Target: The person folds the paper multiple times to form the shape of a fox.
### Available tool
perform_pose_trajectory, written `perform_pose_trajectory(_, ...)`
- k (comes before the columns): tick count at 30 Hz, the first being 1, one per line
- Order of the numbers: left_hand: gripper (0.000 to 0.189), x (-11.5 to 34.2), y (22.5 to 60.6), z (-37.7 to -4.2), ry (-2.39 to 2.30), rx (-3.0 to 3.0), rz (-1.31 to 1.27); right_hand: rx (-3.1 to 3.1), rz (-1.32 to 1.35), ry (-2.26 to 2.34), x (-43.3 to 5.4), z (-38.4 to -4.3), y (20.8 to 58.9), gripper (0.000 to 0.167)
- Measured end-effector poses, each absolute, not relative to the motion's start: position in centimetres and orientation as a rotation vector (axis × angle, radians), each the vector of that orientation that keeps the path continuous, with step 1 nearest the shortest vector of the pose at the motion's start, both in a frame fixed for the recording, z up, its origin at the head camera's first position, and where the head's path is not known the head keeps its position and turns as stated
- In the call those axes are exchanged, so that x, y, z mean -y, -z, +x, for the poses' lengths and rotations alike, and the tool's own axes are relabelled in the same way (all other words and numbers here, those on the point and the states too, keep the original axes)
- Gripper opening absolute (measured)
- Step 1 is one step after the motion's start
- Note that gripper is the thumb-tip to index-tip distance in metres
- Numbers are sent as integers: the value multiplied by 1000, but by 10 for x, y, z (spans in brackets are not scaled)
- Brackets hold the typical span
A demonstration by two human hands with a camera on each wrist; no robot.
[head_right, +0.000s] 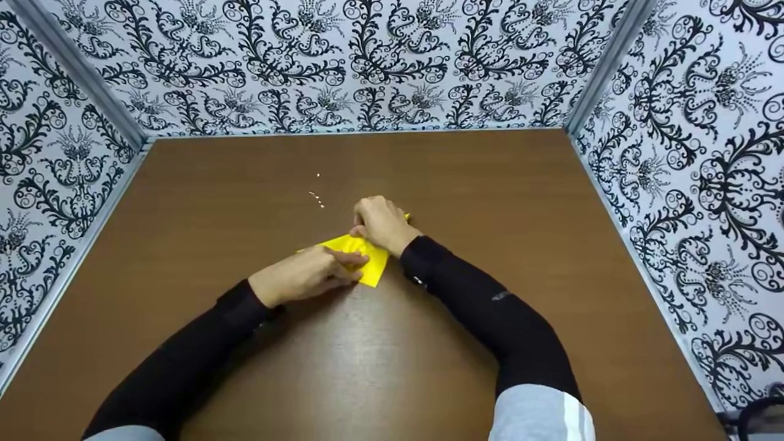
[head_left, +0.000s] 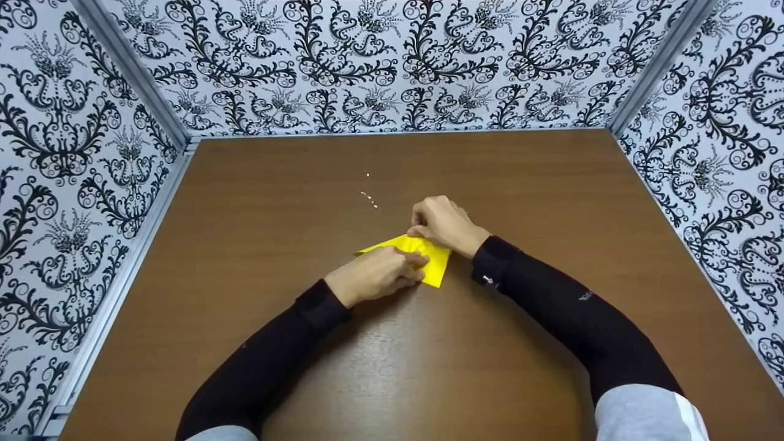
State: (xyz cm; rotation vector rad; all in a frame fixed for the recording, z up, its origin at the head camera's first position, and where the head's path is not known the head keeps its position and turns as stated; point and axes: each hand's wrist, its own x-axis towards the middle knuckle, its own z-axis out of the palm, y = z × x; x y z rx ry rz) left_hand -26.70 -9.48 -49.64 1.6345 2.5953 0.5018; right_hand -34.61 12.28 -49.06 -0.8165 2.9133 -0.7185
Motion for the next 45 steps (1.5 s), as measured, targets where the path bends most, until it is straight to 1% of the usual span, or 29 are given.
perform_pose_trajectory(7, 12, 94, 496, -268, -515, -2593, 1667, -2916, -763, 703, -134, -349, 489, 19)
perform_pose_trajectory(12, 13, 94, 495, -269, -529, -2590, 1656, -2958, -793, 666, -142, -353, 489, 18)
perform_pose_trajectory(15, 16, 94, 496, -268, -533, -2589, 1631, -2994, -897, 672, -146, -352, 489, 16)
perform_pose_trajectory(21, 20, 92, 494, -269, -482, -2602, 1628, -3014, -1245, 711, -157, -336, 488, 14)
perform_pose_trajectory(26, 14, 92, 494, -270, -478, -2605, 1647, -2915, -1434, 584, -170, -321, 491, 13)
perform_pose_trajectory(32, 17, 95, 497, -267, -447, -2660, 1631, -2864, -1500, 457, -183, -315, 496, 16)
perform_pose_trajectory(38, 18, 96, 499, -264, -418, -2685, 1580, -2832, -1608, 439, -187, -302, 489, 17)
perform_pose_trajectory(42, 17, 95, 499, -265, -443, -2670, 1569, -2754, -1669, 449, -186, -291, 486, 10)
perform_pose_trajectory(45, 17, 96, 500, -266, -462, -2664, 1553, -2692, -1644, 471, -185, -284, 487, 7)
